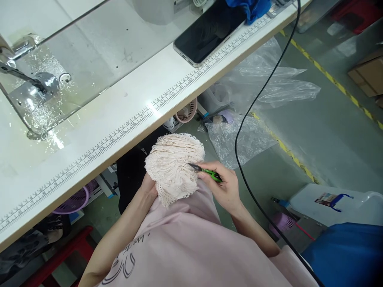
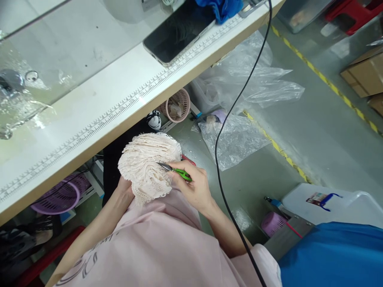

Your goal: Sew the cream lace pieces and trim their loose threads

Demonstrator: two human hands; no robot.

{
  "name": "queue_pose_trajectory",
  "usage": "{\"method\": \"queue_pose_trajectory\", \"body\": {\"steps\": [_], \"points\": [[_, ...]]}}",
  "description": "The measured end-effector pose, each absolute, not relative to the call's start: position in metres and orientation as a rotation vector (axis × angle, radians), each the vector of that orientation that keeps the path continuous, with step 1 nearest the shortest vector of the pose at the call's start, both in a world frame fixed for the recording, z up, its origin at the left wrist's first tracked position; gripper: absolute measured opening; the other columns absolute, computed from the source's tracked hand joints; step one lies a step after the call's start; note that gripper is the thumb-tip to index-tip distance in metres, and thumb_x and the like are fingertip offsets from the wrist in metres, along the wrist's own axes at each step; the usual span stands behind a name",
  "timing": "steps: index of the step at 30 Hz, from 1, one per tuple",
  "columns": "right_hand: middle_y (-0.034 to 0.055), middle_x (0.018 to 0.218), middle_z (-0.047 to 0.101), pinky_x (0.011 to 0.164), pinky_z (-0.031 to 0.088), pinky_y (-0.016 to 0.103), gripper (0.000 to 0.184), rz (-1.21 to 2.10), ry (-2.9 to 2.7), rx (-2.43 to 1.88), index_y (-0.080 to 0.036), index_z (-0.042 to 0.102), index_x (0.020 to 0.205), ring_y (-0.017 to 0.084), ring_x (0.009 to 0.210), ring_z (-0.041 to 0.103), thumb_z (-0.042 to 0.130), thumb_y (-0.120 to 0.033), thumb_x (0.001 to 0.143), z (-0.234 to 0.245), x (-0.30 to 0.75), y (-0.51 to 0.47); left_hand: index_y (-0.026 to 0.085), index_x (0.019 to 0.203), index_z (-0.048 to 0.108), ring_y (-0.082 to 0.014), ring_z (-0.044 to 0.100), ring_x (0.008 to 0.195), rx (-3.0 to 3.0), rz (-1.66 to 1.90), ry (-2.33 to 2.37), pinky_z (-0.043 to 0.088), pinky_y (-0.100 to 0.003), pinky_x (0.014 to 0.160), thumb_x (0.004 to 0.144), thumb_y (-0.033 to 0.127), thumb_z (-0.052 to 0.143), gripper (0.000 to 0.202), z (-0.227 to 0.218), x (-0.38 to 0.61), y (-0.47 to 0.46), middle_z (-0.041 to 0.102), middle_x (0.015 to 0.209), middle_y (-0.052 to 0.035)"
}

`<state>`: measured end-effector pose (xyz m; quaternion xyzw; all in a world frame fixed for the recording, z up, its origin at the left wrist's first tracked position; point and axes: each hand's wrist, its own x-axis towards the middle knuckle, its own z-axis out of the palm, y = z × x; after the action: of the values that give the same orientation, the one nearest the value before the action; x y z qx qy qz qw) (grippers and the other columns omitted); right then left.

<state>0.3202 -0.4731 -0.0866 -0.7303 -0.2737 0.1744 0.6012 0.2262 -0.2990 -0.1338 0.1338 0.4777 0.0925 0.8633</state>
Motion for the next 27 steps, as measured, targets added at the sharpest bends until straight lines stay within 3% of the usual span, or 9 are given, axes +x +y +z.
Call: {"method": "queue_pose_trajectory", "body": {"steps": [7, 14, 27], "points": [[-0.0002, 0.080, 0.072, 0.049, 0.043, 0.020, 0.017, 0.405, -0.663, -1.788, -0.021, 0.069, 0.104, 0.009, 0.055, 0.056, 0.066, -0.031, 0.090, -0.086, 0.322, -0.487, 0.020, 0.108, 0.072, -0.0279, 0.069, 0.105, 0.233, 0.244, 1.079, 0.057, -0.040, 0.093, 0.085, 0.031, 0.064, 0.026, -0.134, 0.228, -0.297, 0.074, 0.108, -0.0088], [0.0004, 0.085, 0.073, 0.056, 0.052, 0.019, 0.018, 0.339, -0.767, -1.710, -0.022, 0.066, 0.108, 0.010, 0.062, 0.063, 0.067, -0.026, 0.090, -0.091, 0.315, -0.477, 0.021, 0.110, 0.071, -0.0284, 0.068, 0.108, 0.265, 0.231, 1.051, 0.057, -0.041, 0.094, 0.086, 0.038, 0.064, 0.030, -0.134, 0.227, -0.296, 0.074, 0.110, -0.0089], [0.0007, 0.085, 0.072, 0.058, 0.053, 0.021, 0.019, 0.184, -0.848, -1.716, -0.023, 0.063, 0.110, 0.010, 0.062, 0.064, 0.066, -0.026, 0.091, -0.099, 0.314, -0.467, 0.024, 0.112, 0.070, -0.0297, 0.065, 0.114, 0.298, 0.177, 0.994, 0.055, -0.044, 0.097, 0.082, 0.044, 0.068, 0.036, -0.138, 0.224, -0.295, 0.073, 0.114, -0.0087]]}}
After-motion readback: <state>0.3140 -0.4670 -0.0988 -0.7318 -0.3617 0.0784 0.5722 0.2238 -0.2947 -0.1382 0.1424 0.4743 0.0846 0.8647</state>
